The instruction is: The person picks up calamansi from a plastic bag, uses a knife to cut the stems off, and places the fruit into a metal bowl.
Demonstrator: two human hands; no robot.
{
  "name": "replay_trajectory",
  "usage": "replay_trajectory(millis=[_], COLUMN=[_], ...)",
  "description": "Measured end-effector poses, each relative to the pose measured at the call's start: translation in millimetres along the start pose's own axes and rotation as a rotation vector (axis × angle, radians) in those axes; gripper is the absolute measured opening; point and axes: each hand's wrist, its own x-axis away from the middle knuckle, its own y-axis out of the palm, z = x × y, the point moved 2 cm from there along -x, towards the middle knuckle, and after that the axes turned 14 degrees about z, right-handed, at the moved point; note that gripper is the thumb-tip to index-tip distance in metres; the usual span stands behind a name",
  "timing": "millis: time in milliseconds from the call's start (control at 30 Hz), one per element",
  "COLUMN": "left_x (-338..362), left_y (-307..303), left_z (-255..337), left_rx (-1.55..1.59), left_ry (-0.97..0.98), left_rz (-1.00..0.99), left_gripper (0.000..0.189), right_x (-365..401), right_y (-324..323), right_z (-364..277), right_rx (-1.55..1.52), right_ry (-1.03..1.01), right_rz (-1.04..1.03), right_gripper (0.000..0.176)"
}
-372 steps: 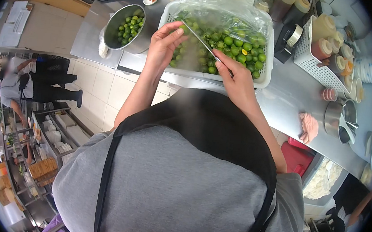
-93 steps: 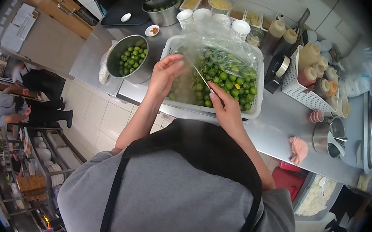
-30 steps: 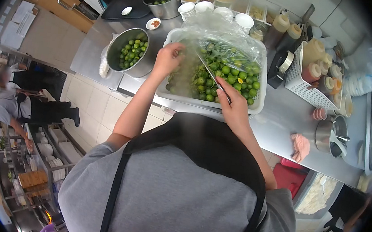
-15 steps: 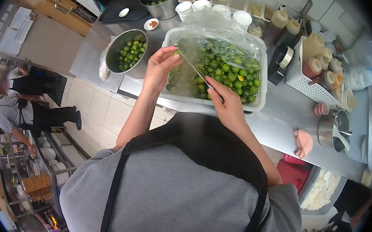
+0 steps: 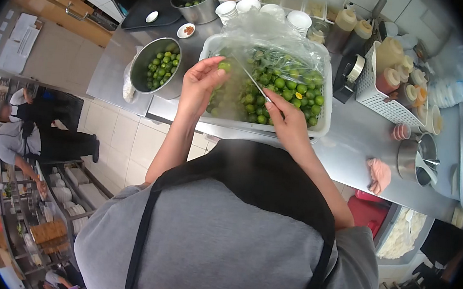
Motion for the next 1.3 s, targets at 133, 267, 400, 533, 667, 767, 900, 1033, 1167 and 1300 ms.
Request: replay_trajectory(millis=[133, 267, 400, 533, 667, 767, 900, 1033, 1167, 1300], left_x=[-5, -13, -13, -6, -1, -11, -38, -59, -51, -27], left_y=[-3, -7, -9, -6, 0, -11, -48, -92, -83, -52], left_z=[-5, -8, -12, -17, -18, -19, 3, 42, 32, -29], left_rx=[-0.002, -0.021, -0.066, -0.117, 0.036, 0.216, 0.183, -0.65, -1.094, -1.53], left_ry=[0.001, 0.1, 0.102, 0.076, -0.056, -0.195, -0.018, 0.685, 0.669, 0.499], left_rz=[0.039, 0.11, 0.138, 0.095, 0.012, 0.018, 0.218, 0.612, 0.4, -0.107], left_gripper=[0.025, 0.026, 0.026, 0.026, 0.023, 0.022, 0.021, 0.038, 0.027, 0.014], right_x=[7, 13, 14, 8, 4, 4, 7, 9, 6, 7], right_y=[2, 5, 5, 5, 7, 5, 3, 0, -2, 2], right_z=[-16, -17, -17, -19, -17, -20, -13, -10, -15, -16], right_rx=[-0.004, -0.004, 0.015, 0.097, 0.089, 0.095, 0.112, 0.063, 0.054, 0.04], right_ry=[-0.164, -0.287, -0.305, -0.281, -0.287, -0.288, -0.323, -0.23, -0.219, -0.291], right_rz=[0.025, 0.015, 0.036, 0.051, 0.079, 0.066, 0.058, 0.051, 0.071, 0.076], right_gripper=[0.033, 0.033, 0.033, 0.032, 0.032, 0.032, 0.032, 0.031, 0.031, 0.03])
